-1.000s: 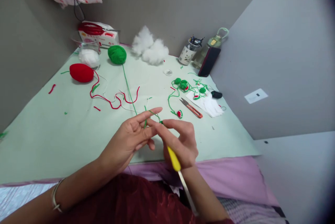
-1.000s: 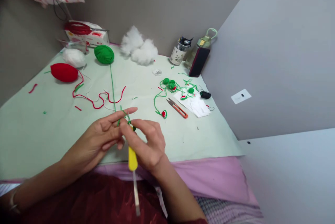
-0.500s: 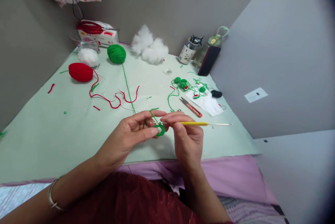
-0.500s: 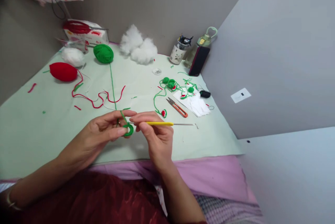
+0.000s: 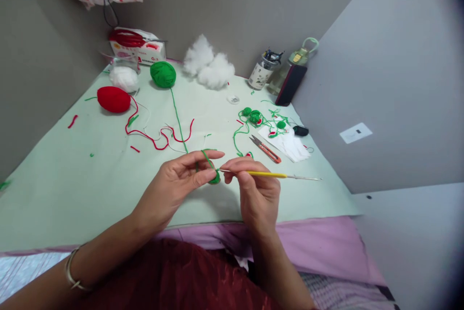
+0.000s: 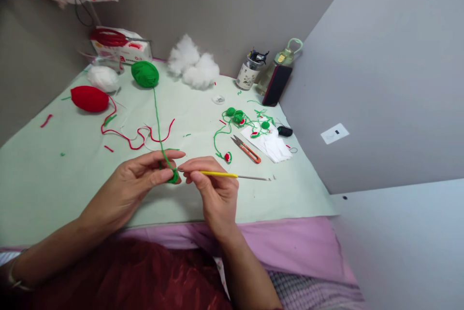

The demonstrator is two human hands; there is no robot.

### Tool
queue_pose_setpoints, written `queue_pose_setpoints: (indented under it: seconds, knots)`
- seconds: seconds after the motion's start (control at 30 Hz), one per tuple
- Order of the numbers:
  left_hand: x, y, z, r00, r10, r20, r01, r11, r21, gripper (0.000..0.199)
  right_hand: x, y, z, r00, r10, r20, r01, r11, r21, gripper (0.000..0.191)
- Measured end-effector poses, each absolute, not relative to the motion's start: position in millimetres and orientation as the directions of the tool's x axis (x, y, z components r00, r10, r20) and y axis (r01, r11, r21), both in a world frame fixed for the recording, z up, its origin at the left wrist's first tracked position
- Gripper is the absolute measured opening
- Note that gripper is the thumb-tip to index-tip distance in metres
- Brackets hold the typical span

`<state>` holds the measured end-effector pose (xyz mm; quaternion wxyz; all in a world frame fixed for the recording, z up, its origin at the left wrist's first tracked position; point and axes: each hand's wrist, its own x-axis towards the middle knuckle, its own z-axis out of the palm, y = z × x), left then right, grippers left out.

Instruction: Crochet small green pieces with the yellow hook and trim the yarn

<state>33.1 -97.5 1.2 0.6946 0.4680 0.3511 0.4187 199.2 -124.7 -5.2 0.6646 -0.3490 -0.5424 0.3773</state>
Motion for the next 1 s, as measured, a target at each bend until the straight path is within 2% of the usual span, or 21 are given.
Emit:
queue_pose_setpoints:
  seconds: [0.2,0.43,0.67,0.77,0.93,1.0]
  knots:
    - [31.6,-97.7,-0.5,0.421,0.900,-0.115,-0.263,0.242,0.934,0.029,197.9,-126.0,-4.7,0.124,0.887,0.445,-0.154,0.460,-0.874,0.017]
    - [37.0,-98.9,1.7,0.404,0.908,-0.111,-0.271,0.235,0.934,0.035,194.4,-126.1,-3.5,0.100,0.872,0.479,-0.042,0.485,-0.874,0.015]
    - [32.8,-98.7,0.3,0.421,0.902,-0.099,-0.294,0.238,0.926,0.022,194.5,-128.0,-5.5,0.126,0.875,0.467,-0.010,0.472,-0.882,0.016]
    - [33.4,-99.5,0.8,0.398,0.911,-0.104,-0.303,0.237,0.923,0.025,193.5,-126.4,-8.1,0.166,0.886,0.433,-0.073,0.449,-0.890,0.013]
    - [36.8,-101.3,5.6,0.333,0.931,-0.153,-0.378,0.280,0.883,0.029,191.5,-121.8,-10.5,0.162,0.954,0.251,-0.372,0.295,-0.880,0.013]
    - [37.0,-101.3,6.2,0.345,0.923,-0.172,-0.386,0.306,0.870,0.027,192.4,-122.0,-10.5,0.177,0.956,0.236,-0.378,0.287,-0.880,0.014]
